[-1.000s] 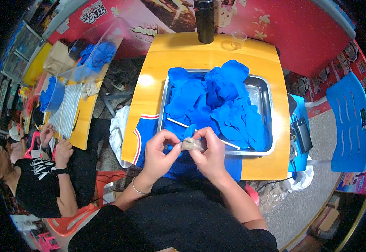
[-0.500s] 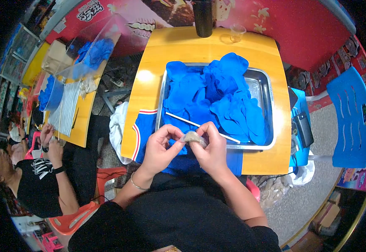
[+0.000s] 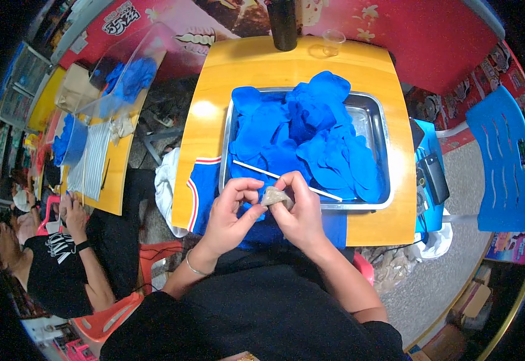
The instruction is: The person is assembling small blue miniature jerseys, using a stick tool to stuff or shape them.
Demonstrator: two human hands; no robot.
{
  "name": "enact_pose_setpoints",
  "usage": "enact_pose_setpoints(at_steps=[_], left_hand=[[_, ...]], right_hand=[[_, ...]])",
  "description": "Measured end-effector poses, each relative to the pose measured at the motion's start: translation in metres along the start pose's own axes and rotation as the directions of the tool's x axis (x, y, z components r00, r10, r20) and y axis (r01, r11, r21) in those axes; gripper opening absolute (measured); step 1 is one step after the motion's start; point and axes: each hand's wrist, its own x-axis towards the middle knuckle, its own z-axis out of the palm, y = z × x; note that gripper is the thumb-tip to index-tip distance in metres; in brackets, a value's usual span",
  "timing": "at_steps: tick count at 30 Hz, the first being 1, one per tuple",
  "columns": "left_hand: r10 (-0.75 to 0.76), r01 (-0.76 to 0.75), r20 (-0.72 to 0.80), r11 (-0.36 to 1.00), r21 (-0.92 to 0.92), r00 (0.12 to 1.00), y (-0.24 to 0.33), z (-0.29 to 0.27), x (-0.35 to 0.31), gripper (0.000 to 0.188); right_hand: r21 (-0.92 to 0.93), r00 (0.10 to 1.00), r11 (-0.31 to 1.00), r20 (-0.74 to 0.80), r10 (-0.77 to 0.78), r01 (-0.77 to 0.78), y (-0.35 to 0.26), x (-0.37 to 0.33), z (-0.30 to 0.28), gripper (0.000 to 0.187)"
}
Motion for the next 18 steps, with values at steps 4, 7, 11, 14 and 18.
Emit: enact_pose_setpoints(at_steps=[4,7,11,14,18], left_hand=[[0.025,-0.03,0.056,0.996,0.084,0.998,0.007,-0.002,0.002,0.035],[0.058,-0.058,0.002,0.996,0.068,0.998,0.002,-0.002,0.001,0.035],[-0.016,0.016,0.104,1.0,0.004,0.994,0.003,-0.004,0.001,0.037],[-0.019,0.025,0.088,0.997,-0.067,0.996,0.0,-0.005,0.003,0.036],[-0.082,0.086,0.066,0.994,-0.067,0.994,-0.005,-0.004,0.002,0.035]], right_hand=[[0.149,0.989,0.979,0.07,0.128,-0.138,0.001,-0.001,-0.001,0.022],[0.187,0.988,0.976,0.13,0.083,-0.107,0.003,-0.003,0.0,0.024],[0.044,0.996,0.999,0.092,-0.005,0.001,0.008,-0.003,-0.003,0.029],[0.085,0.999,0.996,0.029,0.019,-0.021,0.002,-0.004,0.002,0.033],[0.053,0.999,0.999,0.03,-0.01,0.008,0.007,-0.003,0.002,0.035]])
